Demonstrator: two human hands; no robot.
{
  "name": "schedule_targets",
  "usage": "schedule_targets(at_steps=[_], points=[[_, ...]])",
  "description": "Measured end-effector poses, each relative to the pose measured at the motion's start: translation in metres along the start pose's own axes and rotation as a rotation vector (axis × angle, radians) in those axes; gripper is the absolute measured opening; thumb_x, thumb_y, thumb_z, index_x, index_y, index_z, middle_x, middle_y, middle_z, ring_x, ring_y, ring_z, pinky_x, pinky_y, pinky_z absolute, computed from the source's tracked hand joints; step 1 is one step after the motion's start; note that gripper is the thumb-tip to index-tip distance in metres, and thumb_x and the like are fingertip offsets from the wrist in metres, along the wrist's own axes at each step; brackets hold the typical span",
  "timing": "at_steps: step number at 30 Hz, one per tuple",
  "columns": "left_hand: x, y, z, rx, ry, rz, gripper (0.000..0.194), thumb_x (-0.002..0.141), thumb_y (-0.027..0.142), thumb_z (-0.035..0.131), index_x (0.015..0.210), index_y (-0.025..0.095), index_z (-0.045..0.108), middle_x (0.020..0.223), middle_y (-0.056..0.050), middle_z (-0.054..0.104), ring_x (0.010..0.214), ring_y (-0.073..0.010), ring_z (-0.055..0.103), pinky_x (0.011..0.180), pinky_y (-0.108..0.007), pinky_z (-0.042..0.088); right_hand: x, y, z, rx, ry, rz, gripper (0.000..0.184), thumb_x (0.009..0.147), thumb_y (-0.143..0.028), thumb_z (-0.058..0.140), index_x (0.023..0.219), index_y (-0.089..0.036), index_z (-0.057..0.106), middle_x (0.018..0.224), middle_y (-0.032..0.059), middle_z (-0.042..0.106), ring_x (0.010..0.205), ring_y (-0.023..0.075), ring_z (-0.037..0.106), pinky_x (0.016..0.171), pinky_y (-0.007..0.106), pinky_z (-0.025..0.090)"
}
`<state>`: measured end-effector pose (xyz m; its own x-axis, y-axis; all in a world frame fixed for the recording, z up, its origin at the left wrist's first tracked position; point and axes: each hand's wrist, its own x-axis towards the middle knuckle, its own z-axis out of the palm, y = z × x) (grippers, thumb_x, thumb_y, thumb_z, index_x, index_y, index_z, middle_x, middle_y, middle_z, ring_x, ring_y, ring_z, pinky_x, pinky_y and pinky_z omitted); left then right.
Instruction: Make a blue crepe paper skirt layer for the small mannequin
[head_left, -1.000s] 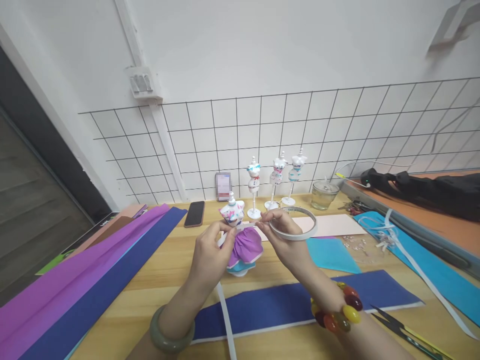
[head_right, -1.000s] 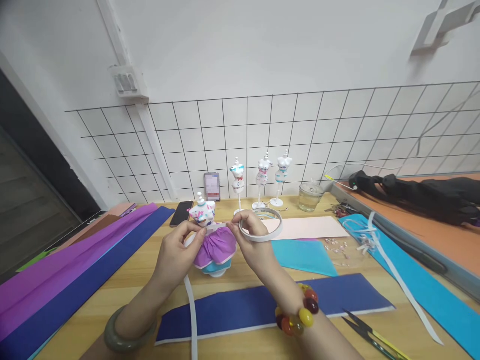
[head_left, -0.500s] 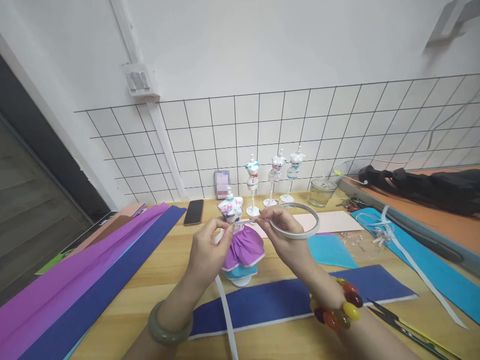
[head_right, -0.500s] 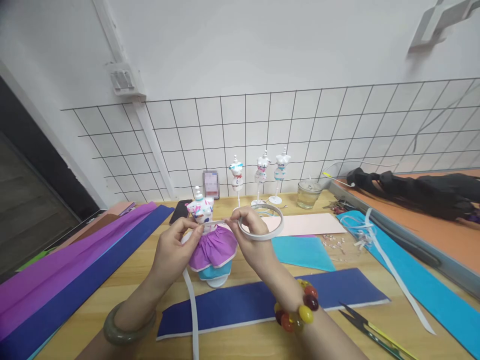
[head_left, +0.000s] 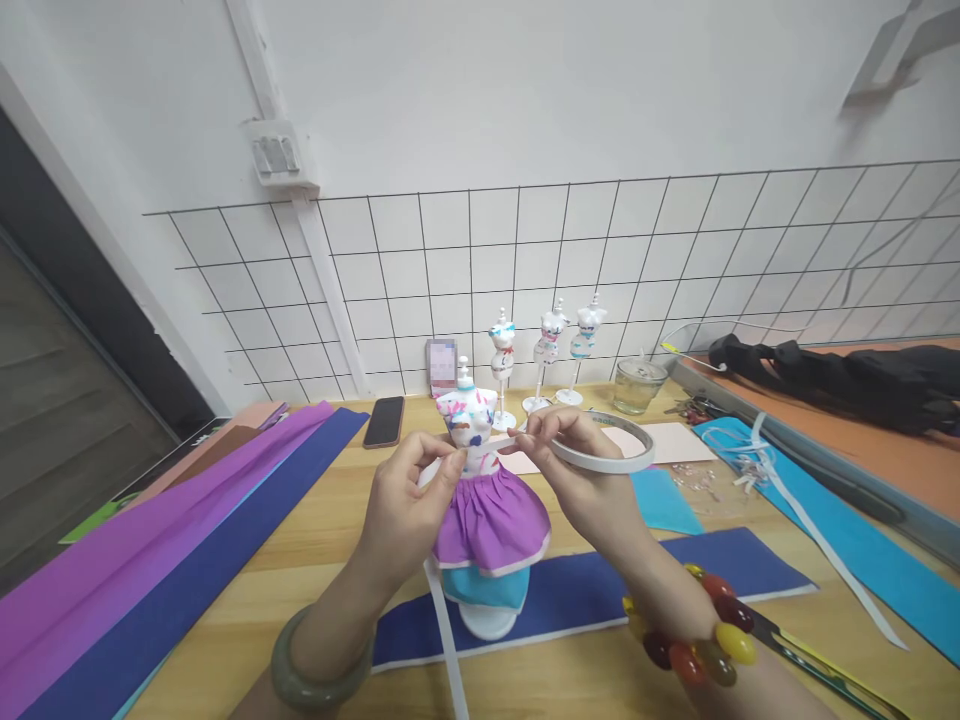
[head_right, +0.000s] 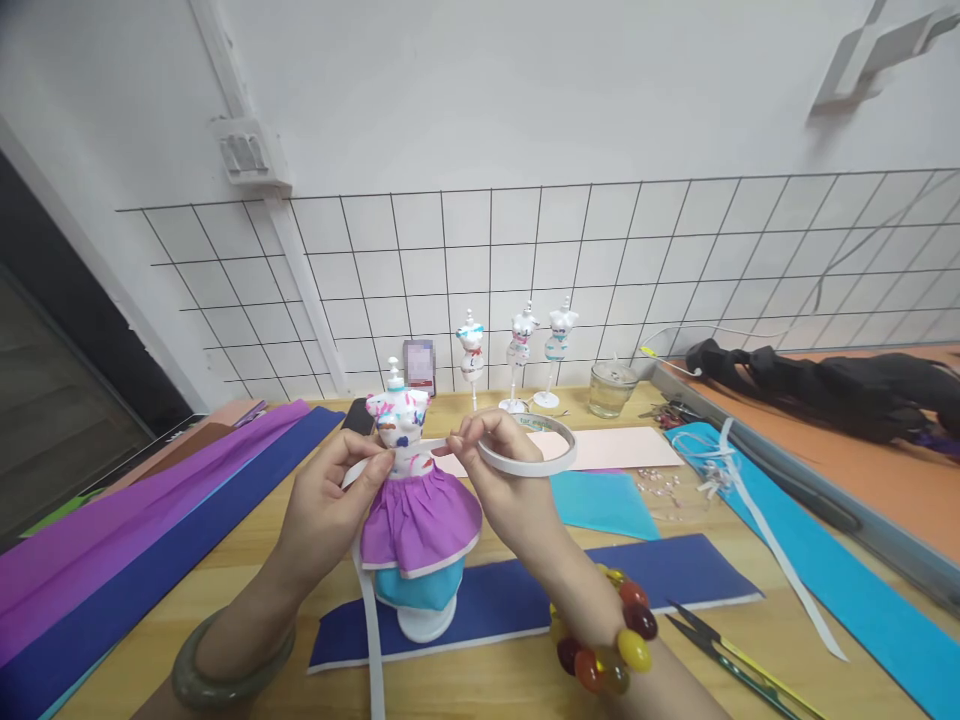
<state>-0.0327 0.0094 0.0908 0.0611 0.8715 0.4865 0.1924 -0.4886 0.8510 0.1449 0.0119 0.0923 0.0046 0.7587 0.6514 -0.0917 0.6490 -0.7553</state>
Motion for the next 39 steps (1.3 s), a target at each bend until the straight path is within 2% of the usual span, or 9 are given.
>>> schedule_targets(at_steps=[11, 18, 24, 27, 30, 32, 33, 36, 39], points=[[-0.002, 0.012, -0.002, -0.198, -0.018, -0.042, 0.015, 0.081, 0.03, 0.06, 0.075, 0.019, 0.053, 0.073, 0.003, 0.057, 0.071, -0.0098, 0.053, 0.065, -0.019, 0.042, -0.002, -0.012, 0.001, 0.116, -0.048, 0.109, 0.02, 0.083, -0.016, 0.061, 0.074, -0.02, 0.044, 0.079, -0.0033, 0.05, 0.071, 0.0121, 0.062, 0.067, 0.028, 0.047], [-0.005, 0.009, -0.004, -0.327, -0.075, -0.102, 0.017, 0.08, 0.03, 0.063, 0.074, 0.018, 0.053, 0.072, 0.001, 0.054, 0.066, -0.0101, 0.049, 0.061, -0.02, 0.039, 0.0, -0.013, 0.002, 0.152, -0.061, 0.129, 0.02, 0.082, -0.014, 0.062, 0.073, -0.02, 0.045, 0.076, -0.0036, 0.052, 0.067, 0.0098, 0.058, 0.065, 0.026, 0.046], [-0.005, 0.013, -0.004, -0.464, -0.152, -0.161, 0.02, 0.077, 0.031, 0.065, 0.07, 0.018, 0.051, 0.067, 0.001, 0.055, 0.061, -0.0104, 0.051, 0.056, -0.02, 0.039, -0.003, -0.013, 0.005, 0.293, -0.121, 0.19, 0.019, 0.08, -0.015, 0.065, 0.073, -0.02, 0.048, 0.072, -0.0041, 0.055, 0.065, 0.0087, 0.058, 0.064, 0.024, 0.048], [-0.004, 0.015, -0.004, -0.574, -0.243, -0.168, 0.019, 0.077, 0.028, 0.066, 0.071, 0.018, 0.051, 0.068, 0.001, 0.058, 0.06, -0.0099, 0.053, 0.057, -0.02, 0.04, -0.004, -0.01, 0.004, 0.378, -0.191, 0.275, 0.016, 0.078, -0.018, 0.068, 0.085, -0.02, 0.053, 0.075, -0.0028, 0.059, 0.064, 0.0091, 0.059, 0.06, 0.023, 0.048], [-0.004, 0.016, -0.004, -0.651, -0.348, -0.196, 0.018, 0.077, 0.028, 0.065, 0.073, 0.018, 0.05, 0.071, 0.0, 0.06, 0.061, -0.0118, 0.057, 0.058, -0.022, 0.043, -0.002, -0.006, 0.001, 0.435, -0.276, 0.359, 0.04, 0.076, -0.022, 0.07, 0.112, -0.021, 0.053, 0.077, -0.0022, 0.059, 0.06, 0.0093, 0.057, 0.055, 0.022, 0.048], [-0.003, 0.014, -0.003, -0.659, -0.4, -0.222, 0.019, 0.077, 0.03, 0.065, 0.073, 0.019, 0.05, 0.073, -0.001, 0.061, 0.063, -0.0135, 0.059, 0.059, -0.024, 0.044, -0.001, -0.005, -0.002, 0.443, -0.354, 0.385, 0.047, 0.076, -0.024, 0.07, 0.119, -0.02, 0.052, 0.074, -0.0019, 0.058, 0.058, 0.0089, 0.054, 0.053, 0.022, 0.046], [-0.003, 0.013, -0.003, -0.661, -0.422, -0.237, 0.021, 0.076, 0.031, 0.066, 0.073, 0.019, 0.049, 0.073, -0.001, 0.061, 0.064, -0.0145, 0.06, 0.06, -0.025, 0.044, 0.0, -0.006, -0.004, 0.436, -0.397, 0.382, 0.042, 0.076, -0.025, 0.07, 0.115, -0.019, 0.056, 0.072, -0.0016, 0.058, 0.057, 0.0086, 0.053, 0.052, 0.022, 0.045], [-0.004, 0.01, 0.001, -0.705, -0.463, -0.29, 0.031, 0.069, 0.033, 0.072, 0.069, 0.019, 0.045, 0.073, -0.002, 0.061, 0.067, -0.017, 0.06, 0.061, -0.027, 0.045, 0.001, -0.009, -0.008, 0.396, -0.491, 0.33, 0.013, 0.079, -0.026, 0.067, 0.087, -0.016, 0.065, 0.063, -0.0016, 0.056, 0.052, 0.008, 0.048, 0.049, 0.022, 0.042], [-0.006, 0.007, 0.005, -0.777, -0.448, -0.344, 0.038, 0.063, 0.033, 0.077, 0.066, 0.018, 0.042, 0.073, -0.002, 0.061, 0.066, -0.0169, 0.06, 0.063, -0.028, 0.045, 0.0, -0.014, -0.009, 0.373, -0.516, 0.308, 0.011, 0.081, -0.027, 0.064, 0.076, -0.016, 0.064, 0.06, -0.0017, 0.054, 0.049, 0.0074, 0.045, 0.046, 0.021, 0.039]])
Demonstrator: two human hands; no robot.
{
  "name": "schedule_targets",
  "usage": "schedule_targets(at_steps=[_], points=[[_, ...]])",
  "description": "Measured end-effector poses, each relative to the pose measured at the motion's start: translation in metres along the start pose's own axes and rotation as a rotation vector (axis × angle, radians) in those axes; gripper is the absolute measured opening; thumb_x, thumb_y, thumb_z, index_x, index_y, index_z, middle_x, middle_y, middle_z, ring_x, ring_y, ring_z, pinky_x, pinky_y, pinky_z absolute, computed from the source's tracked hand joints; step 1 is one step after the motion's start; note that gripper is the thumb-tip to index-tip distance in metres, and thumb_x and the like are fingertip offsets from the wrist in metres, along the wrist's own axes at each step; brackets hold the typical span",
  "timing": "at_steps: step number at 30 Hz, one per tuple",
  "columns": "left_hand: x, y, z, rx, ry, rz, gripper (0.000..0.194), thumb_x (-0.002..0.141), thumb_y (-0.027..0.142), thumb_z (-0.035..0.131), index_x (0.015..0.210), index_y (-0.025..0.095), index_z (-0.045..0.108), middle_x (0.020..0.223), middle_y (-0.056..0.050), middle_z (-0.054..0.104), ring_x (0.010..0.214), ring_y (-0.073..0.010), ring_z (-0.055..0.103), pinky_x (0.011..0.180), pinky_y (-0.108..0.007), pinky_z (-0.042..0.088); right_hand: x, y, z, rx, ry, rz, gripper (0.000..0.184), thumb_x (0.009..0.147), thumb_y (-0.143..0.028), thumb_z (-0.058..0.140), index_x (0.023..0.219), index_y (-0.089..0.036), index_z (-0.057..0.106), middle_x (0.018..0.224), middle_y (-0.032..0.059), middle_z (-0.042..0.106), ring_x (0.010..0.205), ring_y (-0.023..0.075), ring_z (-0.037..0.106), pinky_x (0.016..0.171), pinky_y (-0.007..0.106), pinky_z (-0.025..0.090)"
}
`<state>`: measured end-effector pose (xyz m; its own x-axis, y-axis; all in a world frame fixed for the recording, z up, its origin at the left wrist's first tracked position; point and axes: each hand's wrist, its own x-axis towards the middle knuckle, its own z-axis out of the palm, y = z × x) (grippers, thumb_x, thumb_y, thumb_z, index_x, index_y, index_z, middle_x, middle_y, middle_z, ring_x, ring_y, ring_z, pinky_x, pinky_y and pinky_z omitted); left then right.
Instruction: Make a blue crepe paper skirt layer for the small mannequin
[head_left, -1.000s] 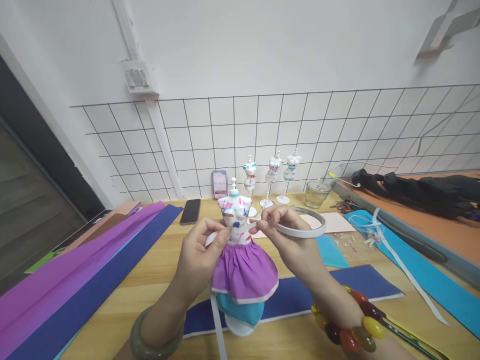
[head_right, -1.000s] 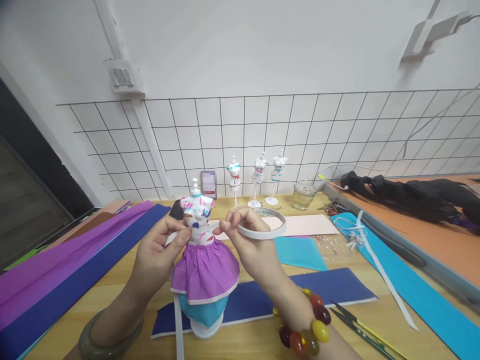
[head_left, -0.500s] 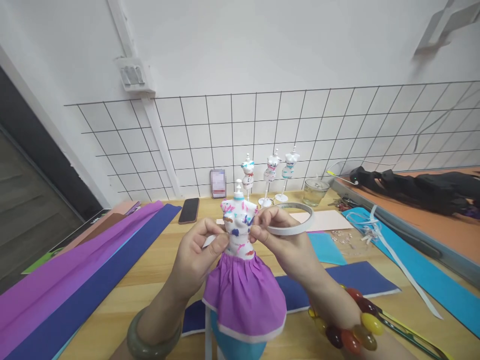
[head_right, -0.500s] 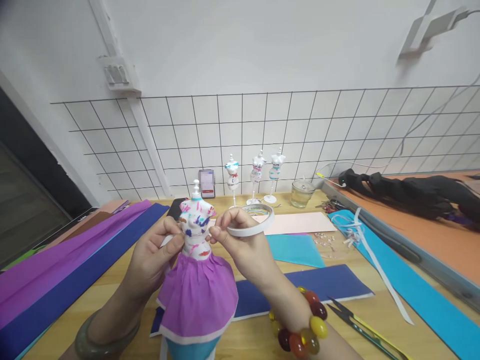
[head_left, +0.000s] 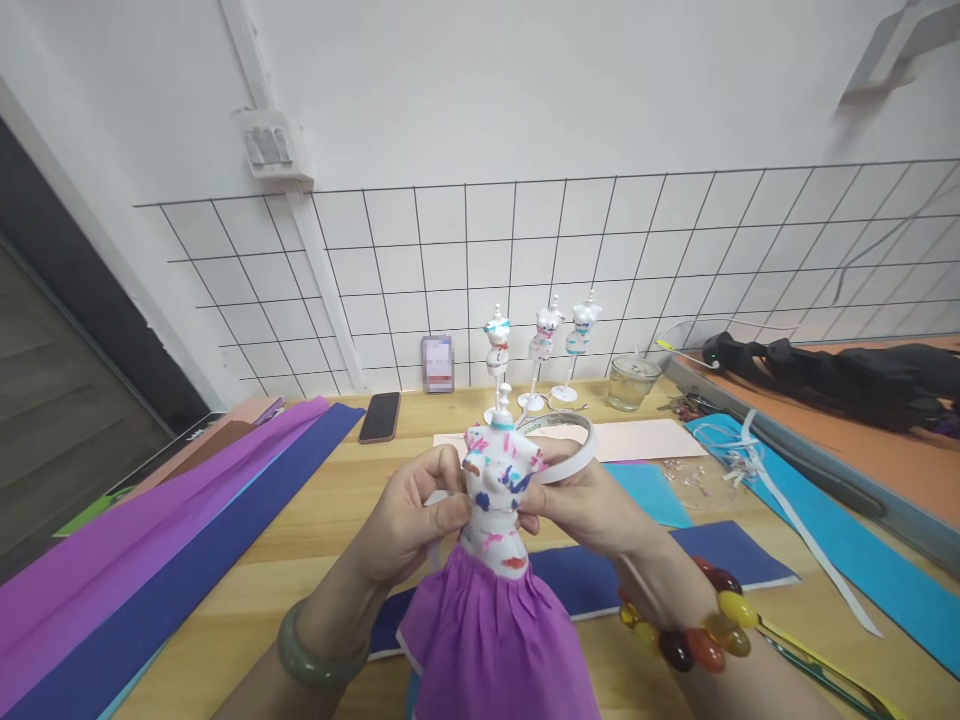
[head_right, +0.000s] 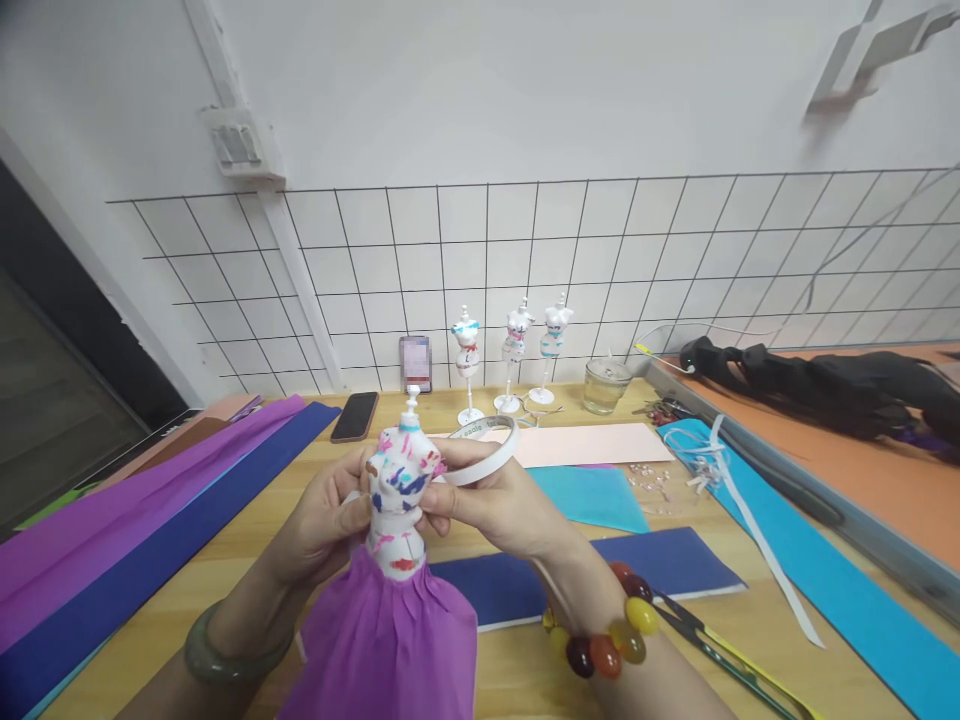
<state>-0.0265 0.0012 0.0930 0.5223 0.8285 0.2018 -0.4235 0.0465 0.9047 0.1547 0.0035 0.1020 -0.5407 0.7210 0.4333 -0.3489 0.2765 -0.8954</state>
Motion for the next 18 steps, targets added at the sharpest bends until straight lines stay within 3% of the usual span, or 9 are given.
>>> schedule_targets(at_steps=[5, 10, 14, 18], points=[[-0.0009, -0.0049, 0.0011, -0.098, 0.009, -0.009, 0.042, 0.062, 0.038, 0.077, 0.066, 0.018, 0.041, 0.066, -0.002, 0.06, 0.056, -0.0152, 0.059, 0.051, -0.024, 0.043, -0.0014, -0.0018, 0.0073, 0.033, -0.004, 0.014, 0.013, 0.079, -0.026, 0.066, 0.088, -0.017, 0.067, 0.064, -0.0016, 0.054, 0.046, 0.0054, 0.04, 0.043, 0.02, 0.034], [0.0004, -0.0033, -0.0014, -0.09, 0.045, 0.03, 0.035, 0.067, 0.039, 0.074, 0.075, 0.017, 0.048, 0.066, -0.003, 0.062, 0.054, -0.0121, 0.057, 0.047, -0.019, 0.039, 0.0005, 0.0029, 0.0107, 0.1, 0.114, -0.042, 0.042, 0.078, -0.022, 0.067, 0.119, -0.023, 0.059, 0.065, -0.0048, 0.048, 0.048, 0.006, 0.046, 0.046, 0.021, 0.038], [0.0038, -0.002, -0.0014, -0.121, 0.093, 0.065, 0.033, 0.067, 0.035, 0.075, 0.077, 0.017, 0.05, 0.07, -0.002, 0.06, 0.061, -0.0131, 0.058, 0.053, -0.021, 0.043, 0.0021, 0.0066, 0.0097, 0.142, 0.138, -0.078, 0.039, 0.081, -0.022, 0.064, 0.119, -0.024, 0.06, 0.069, -0.0035, 0.051, 0.055, 0.0078, 0.051, 0.056, 0.025, 0.044], [0.0059, -0.0026, -0.0027, -0.126, 0.148, 0.073, 0.036, 0.063, 0.033, 0.077, 0.072, 0.017, 0.046, 0.071, -0.001, 0.058, 0.062, -0.013, 0.057, 0.055, -0.023, 0.044, 0.002, 0.0072, 0.0087, 0.066, 0.155, -0.072, 0.039, 0.079, -0.026, 0.066, 0.117, -0.024, 0.061, 0.075, -0.0007, 0.057, 0.061, 0.01, 0.054, 0.057, 0.025, 0.046]])
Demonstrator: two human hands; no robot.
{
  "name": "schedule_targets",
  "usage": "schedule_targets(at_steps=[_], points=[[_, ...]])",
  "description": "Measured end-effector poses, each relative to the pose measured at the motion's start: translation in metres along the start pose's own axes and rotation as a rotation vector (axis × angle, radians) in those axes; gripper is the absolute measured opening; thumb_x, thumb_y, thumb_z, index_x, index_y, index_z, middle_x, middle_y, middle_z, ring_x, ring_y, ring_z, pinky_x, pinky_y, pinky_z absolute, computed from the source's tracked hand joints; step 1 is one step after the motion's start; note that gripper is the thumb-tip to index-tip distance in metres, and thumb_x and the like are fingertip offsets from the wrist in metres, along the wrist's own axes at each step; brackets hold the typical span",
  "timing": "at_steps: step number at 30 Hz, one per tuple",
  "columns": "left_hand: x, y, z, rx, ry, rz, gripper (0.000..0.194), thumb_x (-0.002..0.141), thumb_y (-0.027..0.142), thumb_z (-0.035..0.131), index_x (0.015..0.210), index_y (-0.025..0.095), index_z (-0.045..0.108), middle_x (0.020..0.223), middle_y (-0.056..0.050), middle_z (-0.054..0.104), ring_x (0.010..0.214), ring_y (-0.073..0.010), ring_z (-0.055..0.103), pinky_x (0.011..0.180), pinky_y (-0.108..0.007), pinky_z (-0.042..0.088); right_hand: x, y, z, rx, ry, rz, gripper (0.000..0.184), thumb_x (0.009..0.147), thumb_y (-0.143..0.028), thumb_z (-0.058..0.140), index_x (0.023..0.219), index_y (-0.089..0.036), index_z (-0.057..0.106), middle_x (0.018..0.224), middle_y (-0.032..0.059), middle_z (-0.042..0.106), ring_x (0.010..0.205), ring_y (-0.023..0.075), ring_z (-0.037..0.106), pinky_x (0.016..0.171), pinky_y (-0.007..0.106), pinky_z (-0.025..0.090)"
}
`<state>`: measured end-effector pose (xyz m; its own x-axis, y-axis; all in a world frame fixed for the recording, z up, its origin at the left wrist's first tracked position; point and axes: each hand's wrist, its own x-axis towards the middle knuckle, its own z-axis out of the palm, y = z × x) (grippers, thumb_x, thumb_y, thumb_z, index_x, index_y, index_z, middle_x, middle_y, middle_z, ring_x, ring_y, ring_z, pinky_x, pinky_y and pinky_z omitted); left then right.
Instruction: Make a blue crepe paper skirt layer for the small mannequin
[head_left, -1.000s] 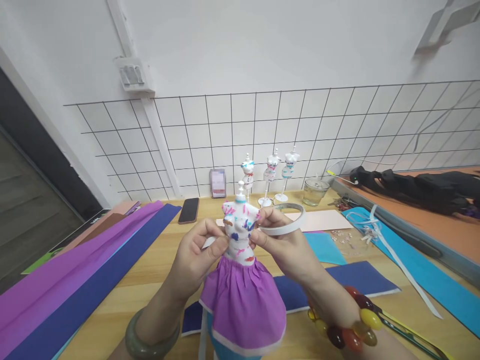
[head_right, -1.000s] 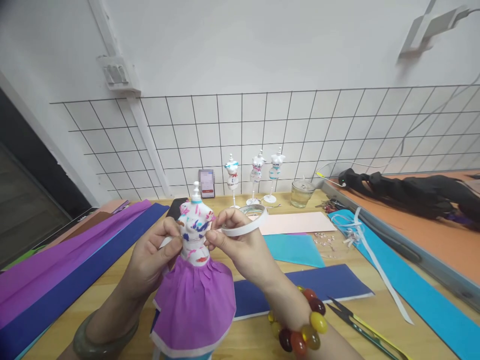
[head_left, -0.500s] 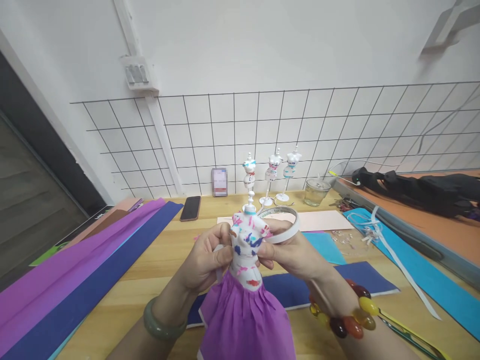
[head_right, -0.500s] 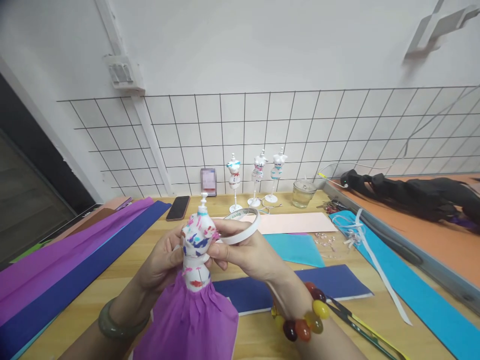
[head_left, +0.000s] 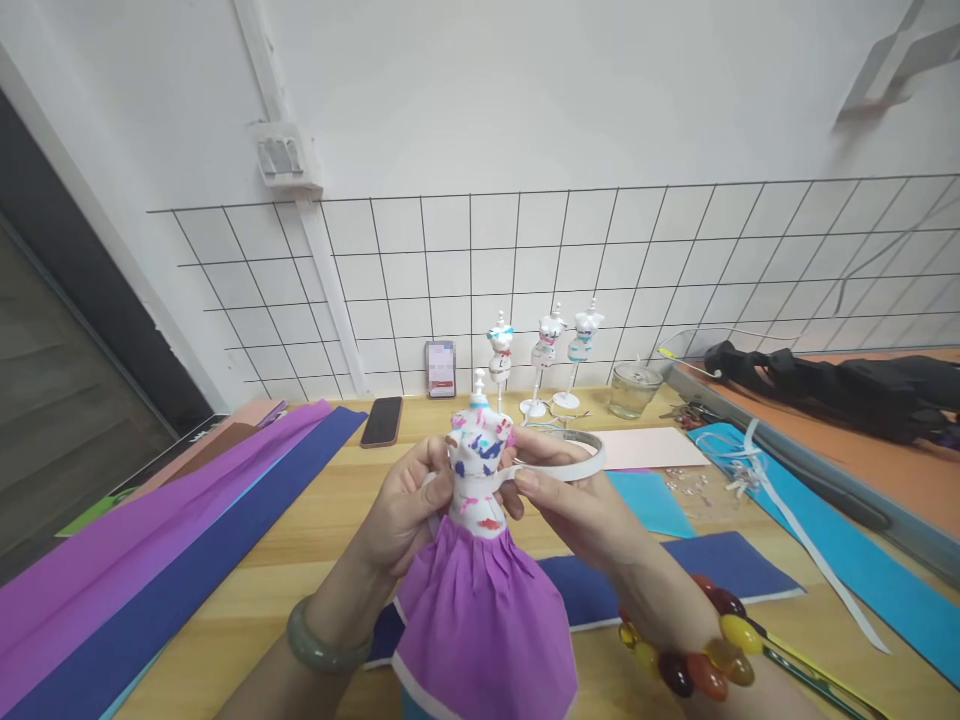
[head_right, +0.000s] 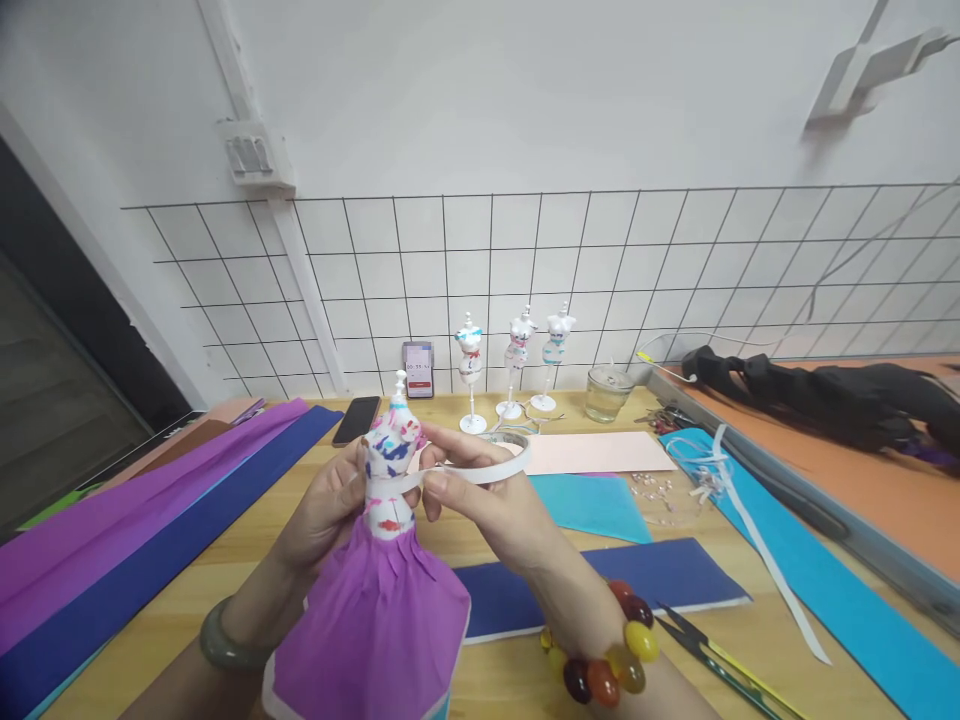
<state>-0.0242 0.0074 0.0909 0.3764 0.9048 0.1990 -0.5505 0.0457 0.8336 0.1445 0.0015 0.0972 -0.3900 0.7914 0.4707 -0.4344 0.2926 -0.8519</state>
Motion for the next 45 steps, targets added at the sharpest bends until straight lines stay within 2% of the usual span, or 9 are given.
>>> schedule_targets(at_steps=[6, 14, 23, 26, 32, 35, 38, 42, 45], points=[[0.001, 0.0, -0.002, 0.048, -0.006, 0.022, 0.039, 0.063, 0.032, 0.077, 0.067, 0.017, 0.041, 0.069, 0.001, 0.059, 0.059, -0.011, 0.056, 0.054, -0.021, 0.043, 0.001, -0.009, 0.004, -0.26, 0.129, 0.024, 0.019, 0.071, -0.027, 0.072, 0.089, -0.021, 0.071, 0.063, -0.0019, 0.057, 0.052, 0.0092, 0.048, 0.048, 0.024, 0.045], [0.006, -0.002, -0.006, 0.094, -0.027, 0.053, 0.027, 0.069, 0.028, 0.073, 0.071, 0.017, 0.049, 0.074, 0.002, 0.058, 0.061, -0.0086, 0.055, 0.056, -0.019, 0.043, 0.001, -0.013, -0.006, -0.371, 0.063, 0.109, 0.016, 0.077, -0.033, 0.067, 0.075, -0.017, 0.069, 0.051, -0.0042, 0.047, 0.05, 0.0085, 0.041, 0.048, 0.023, 0.037], [0.004, -0.006, -0.008, 0.139, -0.031, 0.013, 0.027, 0.067, 0.032, 0.075, 0.07, 0.016, 0.054, 0.075, -0.001, 0.058, 0.065, -0.0115, 0.056, 0.059, -0.023, 0.044, 0.0, 0.0, -0.01, -0.196, -0.068, 0.152, 0.022, 0.077, -0.036, 0.067, 0.073, -0.015, 0.065, 0.052, -0.0033, 0.048, 0.044, 0.0074, 0.039, 0.043, 0.022, 0.031], [0.004, -0.001, -0.008, 0.208, -0.032, 0.014, 0.023, 0.069, 0.032, 0.073, 0.069, 0.016, 0.057, 0.07, -0.001, 0.061, 0.065, -0.0126, 0.058, 0.061, -0.024, 0.046, 0.0, -0.001, -0.009, -0.219, -0.041, 0.123, 0.018, 0.075, -0.033, 0.069, 0.072, -0.016, 0.066, 0.056, -0.0023, 0.051, 0.047, 0.0075, 0.04, 0.043, 0.021, 0.033], [0.0, 0.018, -0.001, 0.493, 0.072, 0.154, 0.015, 0.072, 0.025, 0.071, 0.065, 0.015, 0.061, 0.085, -0.005, 0.069, 0.081, -0.016, 0.063, 0.071, -0.027, 0.049, 0.002, -0.009, -0.003, -0.315, 0.029, 0.128, 0.015, 0.073, -0.027, 0.071, 0.085, -0.019, 0.067, 0.065, -0.001, 0.057, 0.05, 0.0074, 0.041, 0.042, 0.019, 0.038], [-0.002, 0.023, 0.004, 0.6, 0.101, 0.233, 0.016, 0.071, 0.025, 0.07, 0.064, 0.015, 0.062, 0.075, -0.004, 0.065, 0.074, -0.0147, 0.06, 0.068, -0.026, 0.047, 0.002, -0.01, -0.004, -0.344, 0.039, 0.126, 0.012, 0.073, -0.028, 0.071, 0.079, -0.018, 0.067, 0.064, -0.0011, 0.056, 0.05, 0.0078, 0.041, 0.043, 0.02, 0.038], [-0.005, 0.024, 0.007, 0.588, 0.119, 0.191, 0.018, 0.07, 0.027, 0.071, 0.062, 0.015, 0.061, 0.065, 0.0, 0.06, 0.058, -0.0096, 0.053, 0.055, -0.022, 0.043, 0.001, -0.007, -0.009, -0.288, 0.018, 0.125, 0.015, 0.074, -0.03, 0.07, 0.069, -0.018, 0.064, 0.056, -0.0031, 0.051, 0.047, 0.0074, 0.041, 0.042, 0.02, 0.035], [-0.007, 0.022, 0.009, 0.367, 0.094, 0.021, 0.022, 0.071, 0.029, 0.071, 0.065, 0.014, 0.057, 0.054, 0.004, 0.053, 0.041, -0.0033, 0.04, 0.04, -0.017, 0.032, 0.0, 0.002, -0.018, -0.159, -0.026, 0.101, 0.023, 0.075, -0.031, 0.07, 0.062, -0.017, 0.059, 0.047, -0.0057, 0.044, 0.041, 0.0059, 0.036, 0.042, 0.021, 0.027], [-0.008, 0.021, 0.009, 0.219, 0.028, -0.057, 0.023, 0.073, 0.03, 0.069, 0.069, 0.013, 0.054, 0.061, -0.001, 0.061, 0.048, -0.0072, 0.053, 0.044, -0.017, 0.04, -0.001, 0.008, -0.025, -0.115, -0.021, 0.099, 0.022, 0.074, -0.035, 0.071, 0.069, -0.016, 0.06, 0.045, -0.0073, 0.041, 0.039, 0.0046, 0.029, 0.041, 0.022, 0.021]])
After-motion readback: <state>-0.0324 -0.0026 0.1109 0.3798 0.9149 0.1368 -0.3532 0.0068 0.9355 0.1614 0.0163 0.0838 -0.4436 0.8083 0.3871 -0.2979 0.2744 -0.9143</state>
